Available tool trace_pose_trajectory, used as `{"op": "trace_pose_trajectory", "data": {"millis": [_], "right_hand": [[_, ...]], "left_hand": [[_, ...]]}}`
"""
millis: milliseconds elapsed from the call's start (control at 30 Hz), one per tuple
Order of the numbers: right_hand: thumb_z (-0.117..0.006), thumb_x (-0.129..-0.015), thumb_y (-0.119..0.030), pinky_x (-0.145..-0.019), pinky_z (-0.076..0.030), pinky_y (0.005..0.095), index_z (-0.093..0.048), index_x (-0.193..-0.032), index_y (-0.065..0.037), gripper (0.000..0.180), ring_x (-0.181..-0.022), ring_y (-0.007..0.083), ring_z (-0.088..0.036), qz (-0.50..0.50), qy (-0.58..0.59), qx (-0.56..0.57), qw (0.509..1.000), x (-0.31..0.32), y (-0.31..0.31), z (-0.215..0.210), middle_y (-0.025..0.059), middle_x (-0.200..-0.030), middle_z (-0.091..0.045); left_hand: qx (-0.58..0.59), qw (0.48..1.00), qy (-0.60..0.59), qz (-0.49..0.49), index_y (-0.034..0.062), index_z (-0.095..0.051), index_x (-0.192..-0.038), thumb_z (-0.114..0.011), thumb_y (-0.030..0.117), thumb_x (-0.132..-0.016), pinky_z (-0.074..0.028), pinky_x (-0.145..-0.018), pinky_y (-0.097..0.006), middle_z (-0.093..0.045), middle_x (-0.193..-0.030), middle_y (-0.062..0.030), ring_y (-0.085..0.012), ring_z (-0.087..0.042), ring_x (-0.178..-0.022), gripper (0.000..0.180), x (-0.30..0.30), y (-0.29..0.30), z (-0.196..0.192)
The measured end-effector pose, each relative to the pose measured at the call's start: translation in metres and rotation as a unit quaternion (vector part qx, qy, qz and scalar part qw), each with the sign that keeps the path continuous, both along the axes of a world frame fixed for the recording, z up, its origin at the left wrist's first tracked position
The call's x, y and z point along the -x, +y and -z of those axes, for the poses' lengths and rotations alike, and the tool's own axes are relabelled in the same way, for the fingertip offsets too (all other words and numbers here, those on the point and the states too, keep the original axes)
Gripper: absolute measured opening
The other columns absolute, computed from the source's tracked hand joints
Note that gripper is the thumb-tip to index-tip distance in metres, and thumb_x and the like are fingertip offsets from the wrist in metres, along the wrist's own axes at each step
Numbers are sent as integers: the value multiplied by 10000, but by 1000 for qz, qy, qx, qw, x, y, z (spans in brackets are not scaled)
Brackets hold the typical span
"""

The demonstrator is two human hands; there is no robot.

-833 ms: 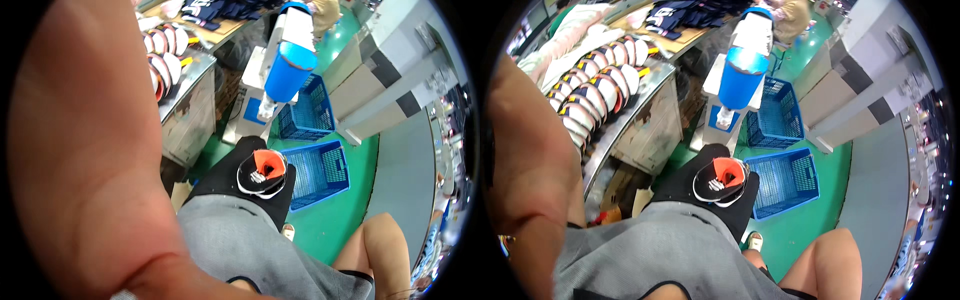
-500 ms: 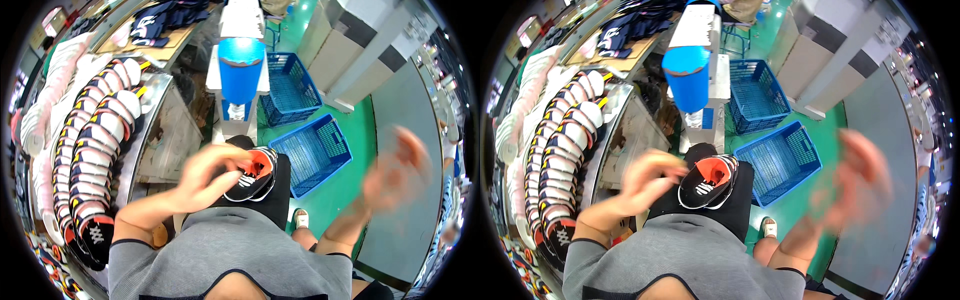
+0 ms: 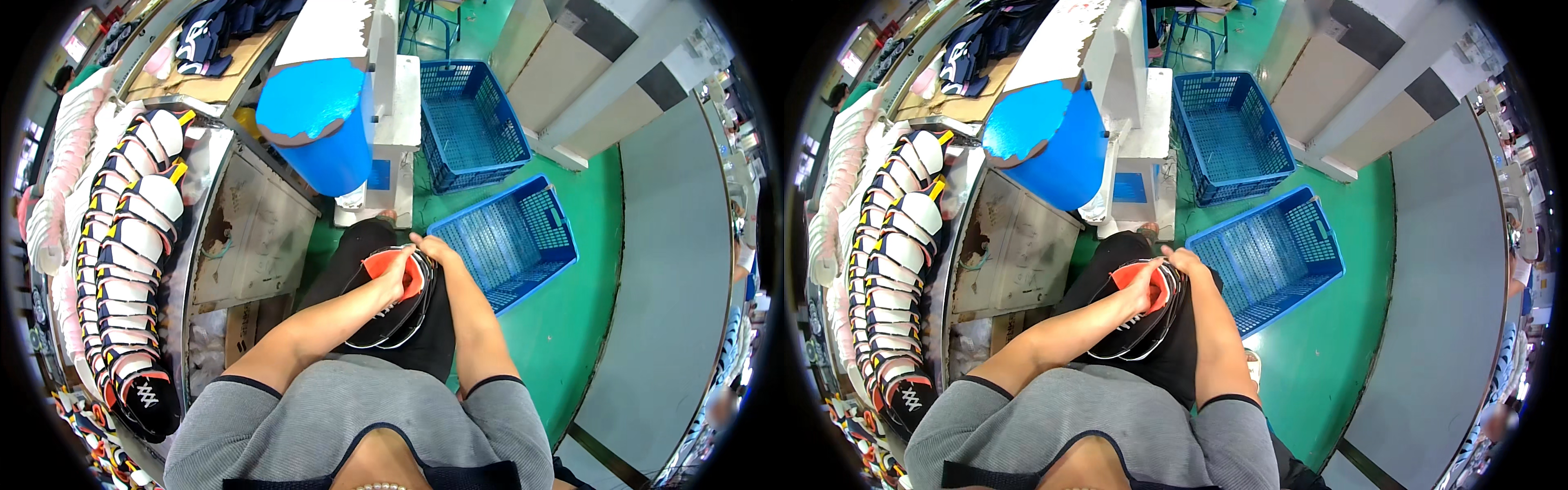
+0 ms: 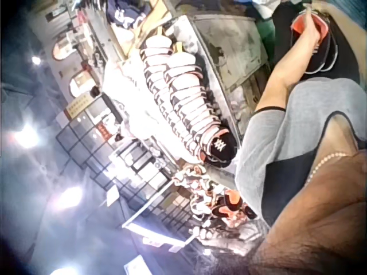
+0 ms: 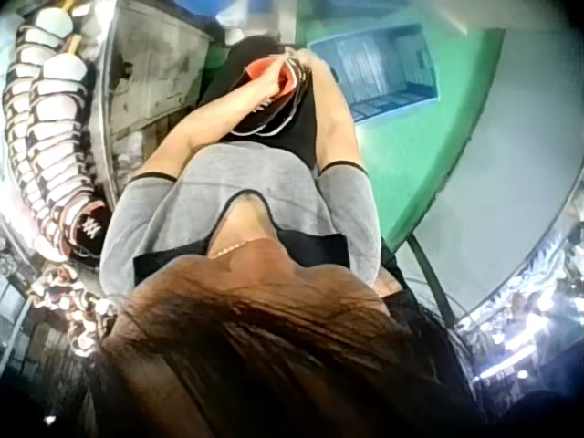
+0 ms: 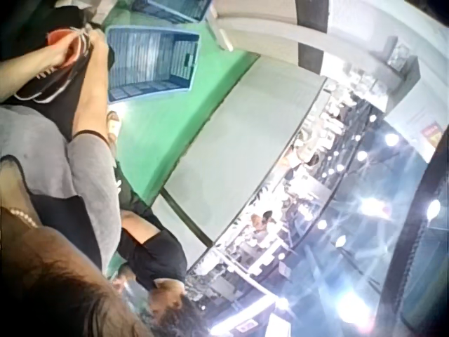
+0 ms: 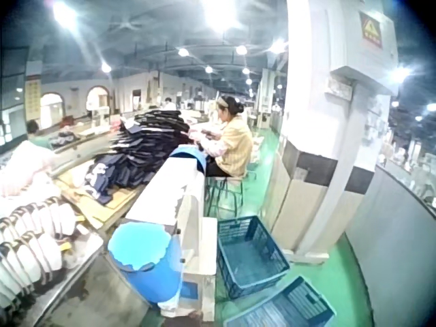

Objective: The person picks up individual shoes from a large stack on a table, applies a small piece of yellow tape to the heel area of each shoe, and places the taped shoes into a blue plastic basket on the floor.

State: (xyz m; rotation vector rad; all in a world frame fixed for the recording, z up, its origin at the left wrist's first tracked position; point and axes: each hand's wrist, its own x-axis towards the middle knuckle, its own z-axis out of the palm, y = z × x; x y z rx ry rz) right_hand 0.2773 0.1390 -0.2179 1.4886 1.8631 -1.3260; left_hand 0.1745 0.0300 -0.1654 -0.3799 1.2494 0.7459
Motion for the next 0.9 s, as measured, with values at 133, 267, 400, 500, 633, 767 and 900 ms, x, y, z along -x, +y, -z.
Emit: {"op": "trace_pose_trajectory", "data": {"millis": [133, 267, 400, 500, 633, 767, 900], "right_hand": [[-520, -891, -341, -751, -459, 323, -641, -905, 13, 375, -839, 218, -597, 195, 204, -108, 953, -43, -4, -26, 128, -951, -638], [-659, -831, -193, -723, -464, 300, -513, -1017, -2, 303, -804, 189, -549, 527, 449, -141, 708, -73, -24, -107, 80, -871, -558], [-634, -858, -387, -741, -478, 346, -301, -1309, -45, 657, -931, 181, -538, 453, 421, -54, 784, -90, -56, -206, 107, -1082, -500], [-388, -931, -551, -710, -485, 361, -510, -1144, -99, 515, -802, 170, -571, 425, 474, 112, 763, -91, -69, -231, 46, -910, -570], [-451, -957, -396, -624, -454, 259, -547, -1024, -123, 297, -724, 67, -520, 327, 430, -31, 841, -58, -95, -246, -12, -855, -552], [-484, -942, -343, -645, -454, 255, -529, -980, -125, 225, -766, 78, -527, 296, 458, -20, 838, -51, -115, -267, -21, -836, -534], [-510, -922, -277, -715, -478, 263, -491, -1043, -113, 205, -866, 109, -554, 340, 542, 59, 766, -36, -113, -259, 9, -911, -548]], "left_hand": [[-196, 980, -7, 23, 51, -565, -1100, -604, 437, -791, -444, -881, -340, -622, -1042, -126, -222, -581, -966, 495, -4, -14, -41], [-422, 891, 84, 143, -47, -338, -1330, -505, 291, -858, -385, -955, -312, -494, -1237, -137, -199, -474, -1148, 604, 3, -27, -122], [-479, 847, 129, 192, -15, -522, -1146, -449, 239, -879, -445, -818, -280, -591, -972, -88, -132, -554, -909, 375, 13, -43, -158], [-517, 757, 303, 262, 16, -552, -1081, -414, 225, -869, -495, -625, -297, -614, -836, -110, -150, -607, -726, 327, 26, -64, -171], [-541, 715, 358, 260, -4, -564, -1070, -426, 240, -861, -495, -757, -341, -632, -915, -157, -237, -629, -827, 349, 25, -87, -123], [-617, 666, 385, 167, -5, -540, -1152, -467, 184, -863, -429, -908, -323, -601, -1073, -148, -227, -563, -1024, 353, 31, -110, -146], [-654, 656, 350, 140, 3, -534, -1162, -485, 139, -848, -400, -945, -320, -571, -1129, -170, -246, -535, -1085, 346, 46, -107, -171]]}}
